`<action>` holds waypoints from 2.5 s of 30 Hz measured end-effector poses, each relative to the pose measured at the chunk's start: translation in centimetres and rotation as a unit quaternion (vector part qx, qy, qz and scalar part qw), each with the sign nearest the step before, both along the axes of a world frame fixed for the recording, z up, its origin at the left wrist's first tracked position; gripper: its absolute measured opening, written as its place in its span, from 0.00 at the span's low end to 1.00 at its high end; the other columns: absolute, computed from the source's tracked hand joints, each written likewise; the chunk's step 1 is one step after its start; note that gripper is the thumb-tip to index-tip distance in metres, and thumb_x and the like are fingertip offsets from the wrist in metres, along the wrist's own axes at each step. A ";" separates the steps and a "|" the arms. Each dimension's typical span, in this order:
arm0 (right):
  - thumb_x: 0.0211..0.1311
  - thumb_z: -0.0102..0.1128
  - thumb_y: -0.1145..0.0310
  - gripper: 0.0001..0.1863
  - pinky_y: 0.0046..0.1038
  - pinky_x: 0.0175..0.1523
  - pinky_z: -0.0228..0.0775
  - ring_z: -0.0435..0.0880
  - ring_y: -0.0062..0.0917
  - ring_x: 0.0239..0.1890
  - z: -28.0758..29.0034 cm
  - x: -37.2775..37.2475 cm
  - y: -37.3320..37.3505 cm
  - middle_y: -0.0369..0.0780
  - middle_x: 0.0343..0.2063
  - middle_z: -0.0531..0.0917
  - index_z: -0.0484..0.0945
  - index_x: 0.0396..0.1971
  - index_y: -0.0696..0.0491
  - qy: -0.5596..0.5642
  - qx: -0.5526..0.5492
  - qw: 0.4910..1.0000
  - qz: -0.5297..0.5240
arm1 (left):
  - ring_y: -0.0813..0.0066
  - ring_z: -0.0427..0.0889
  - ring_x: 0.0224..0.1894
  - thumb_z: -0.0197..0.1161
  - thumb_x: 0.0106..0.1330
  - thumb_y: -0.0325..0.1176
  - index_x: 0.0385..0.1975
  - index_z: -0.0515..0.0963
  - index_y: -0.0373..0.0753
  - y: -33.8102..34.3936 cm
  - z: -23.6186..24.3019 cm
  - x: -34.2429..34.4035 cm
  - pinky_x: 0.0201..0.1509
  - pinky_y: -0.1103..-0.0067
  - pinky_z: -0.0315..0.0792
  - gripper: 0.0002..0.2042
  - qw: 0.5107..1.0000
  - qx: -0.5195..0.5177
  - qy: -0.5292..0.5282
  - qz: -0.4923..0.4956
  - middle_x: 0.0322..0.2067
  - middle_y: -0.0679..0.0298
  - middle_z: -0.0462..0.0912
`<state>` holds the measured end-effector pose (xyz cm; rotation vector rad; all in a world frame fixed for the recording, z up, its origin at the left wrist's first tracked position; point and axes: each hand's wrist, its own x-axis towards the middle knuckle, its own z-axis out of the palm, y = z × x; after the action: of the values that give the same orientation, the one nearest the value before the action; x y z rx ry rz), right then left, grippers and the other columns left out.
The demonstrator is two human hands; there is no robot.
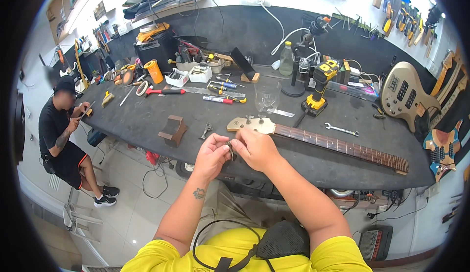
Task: The person removes a small metal part from a guitar neck by hand and then uses a wrench to loosen and remove another metal component from the headstock.
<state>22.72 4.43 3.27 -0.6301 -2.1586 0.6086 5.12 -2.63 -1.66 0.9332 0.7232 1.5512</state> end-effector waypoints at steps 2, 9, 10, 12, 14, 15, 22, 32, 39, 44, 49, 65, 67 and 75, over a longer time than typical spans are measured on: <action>0.74 0.57 0.60 0.16 0.43 0.37 0.76 0.84 0.47 0.30 -0.1 -0.1 -0.6 0.47 0.24 0.83 0.82 0.28 0.55 0.089 0.045 0.995 -0.027 | 0.79 0.82 0.37 0.61 0.75 0.22 0.52 0.75 0.37 -0.1 -0.2 -0.2 0.42 0.80 0.78 0.09 0.999 -0.008 -0.033 -0.007 0.38 0.64 0.84; 0.75 0.58 0.57 0.19 0.45 0.35 0.74 0.83 0.49 0.29 -0.9 1.0 0.6 0.47 0.24 0.84 0.81 0.26 0.55 -0.034 -0.062 0.997 0.018 | 0.81 0.78 0.35 0.59 0.76 0.21 0.52 0.74 0.36 -0.5 0.0 0.4 0.39 0.82 0.74 0.09 0.994 0.013 0.104 0.037 0.40 0.62 0.86; 0.75 0.58 0.57 0.19 0.45 0.35 0.74 0.83 0.49 0.30 -0.9 0.9 0.9 0.48 0.24 0.83 0.81 0.26 0.55 -0.019 -0.043 0.999 0.013 | 0.81 0.79 0.37 0.60 0.75 0.22 0.52 0.74 0.35 -0.2 0.1 0.0 0.41 0.84 0.73 0.09 0.997 0.016 0.070 0.018 0.42 0.61 0.86; 0.74 0.60 0.57 0.19 0.44 0.36 0.74 0.84 0.48 0.30 -0.6 0.4 0.0 0.47 0.23 0.82 0.80 0.26 0.55 0.058 0.017 0.998 -0.013 | 0.82 0.79 0.36 0.61 0.75 0.22 0.52 0.74 0.36 -0.3 -0.1 -0.2 0.40 0.83 0.74 0.09 1.000 0.015 0.001 0.007 0.42 0.62 0.85; 0.74 0.60 0.57 0.17 0.44 0.37 0.75 0.84 0.47 0.32 -1.0 0.3 0.1 0.46 0.24 0.83 0.80 0.28 0.55 0.045 0.030 0.998 -0.007 | 0.81 0.79 0.36 0.61 0.75 0.22 0.52 0.74 0.36 -0.1 -0.1 -0.3 0.40 0.83 0.74 0.09 1.000 0.011 -0.019 0.006 0.42 0.62 0.85; 0.74 0.59 0.58 0.16 0.43 0.38 0.75 0.85 0.47 0.34 -1.2 0.5 0.0 0.46 0.26 0.83 0.80 0.30 0.55 0.034 0.045 0.998 -0.003 | 0.82 0.80 0.37 0.61 0.75 0.23 0.52 0.74 0.36 -0.2 -0.1 0.0 0.40 0.83 0.74 0.10 1.000 0.013 -0.006 0.009 0.41 0.62 0.85; 0.74 0.57 0.60 0.13 0.44 0.39 0.75 0.84 0.47 0.35 -1.3 0.9 0.1 0.47 0.30 0.83 0.78 0.37 0.55 -0.054 -0.105 0.992 0.041 | 0.82 0.80 0.38 0.61 0.74 0.21 0.52 0.74 0.36 -0.9 0.2 0.2 0.41 0.82 0.74 0.11 0.999 0.016 0.023 0.022 0.40 0.63 0.85; 0.74 0.59 0.59 0.15 0.43 0.38 0.74 0.84 0.48 0.35 -1.6 0.7 0.1 0.47 0.28 0.83 0.77 0.35 0.56 -0.028 -0.075 0.997 -0.003 | 0.83 0.80 0.39 0.62 0.74 0.21 0.52 0.74 0.36 -0.5 0.0 0.5 0.43 0.82 0.76 0.10 0.997 0.024 0.060 0.043 0.40 0.65 0.84; 0.73 0.60 0.58 0.16 0.42 0.37 0.74 0.84 0.47 0.32 -2.2 1.0 0.2 0.47 0.26 0.82 0.78 0.30 0.56 -0.033 -0.006 0.999 0.014 | 0.83 0.80 0.38 0.62 0.74 0.22 0.52 0.74 0.36 -0.8 0.1 0.5 0.42 0.82 0.75 0.10 0.999 0.027 0.036 0.018 0.40 0.65 0.84; 0.73 0.60 0.59 0.16 0.43 0.35 0.73 0.83 0.47 0.31 -1.5 0.2 -0.8 0.47 0.24 0.81 0.78 0.29 0.56 0.048 -0.024 0.999 -0.001 | 0.83 0.78 0.36 0.62 0.74 0.22 0.51 0.74 0.36 -0.8 -0.1 -0.1 0.41 0.82 0.73 0.10 1.000 0.015 0.024 0.008 0.38 0.66 0.82; 0.70 0.64 0.59 0.14 0.42 0.34 0.73 0.82 0.44 0.30 -2.1 1.0 0.2 0.45 0.24 0.80 0.78 0.31 0.55 0.006 0.037 0.999 -0.010 | 0.82 0.78 0.35 0.61 0.74 0.22 0.52 0.75 0.35 -0.5 0.1 0.3 0.40 0.82 0.73 0.10 0.998 0.024 0.053 0.023 0.36 0.66 0.81; 0.66 0.64 0.64 0.11 0.42 0.35 0.73 0.82 0.46 0.30 -1.2 0.5 -0.8 0.46 0.25 0.80 0.77 0.29 0.55 0.043 -0.007 0.999 -0.015 | 0.84 0.77 0.38 0.60 0.74 0.21 0.51 0.74 0.35 -0.7 0.4 0.5 0.41 0.83 0.72 0.09 0.998 0.015 0.048 0.025 0.39 0.66 0.82; 0.68 0.62 0.64 0.13 0.43 0.35 0.73 0.81 0.47 0.30 -0.8 0.5 -1.0 0.47 0.24 0.80 0.78 0.26 0.56 0.070 0.003 0.997 -0.032 | 0.85 0.77 0.38 0.60 0.74 0.21 0.51 0.74 0.35 -0.7 0.3 0.4 0.42 0.83 0.72 0.09 0.997 0.019 0.069 0.025 0.39 0.67 0.82; 0.70 0.60 0.61 0.15 0.46 0.35 0.72 0.82 0.48 0.30 -1.9 1.0 0.3 0.47 0.24 0.80 0.77 0.26 0.56 0.013 -0.003 1.000 0.025 | 0.86 0.77 0.39 0.60 0.74 0.20 0.50 0.74 0.35 -0.7 0.3 1.0 0.43 0.84 0.72 0.09 0.995 0.033 0.092 0.036 0.39 0.68 0.81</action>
<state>23.70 4.73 1.35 -0.5706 -2.1533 0.6468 6.16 -3.30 -1.41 1.1197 0.8475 1.5745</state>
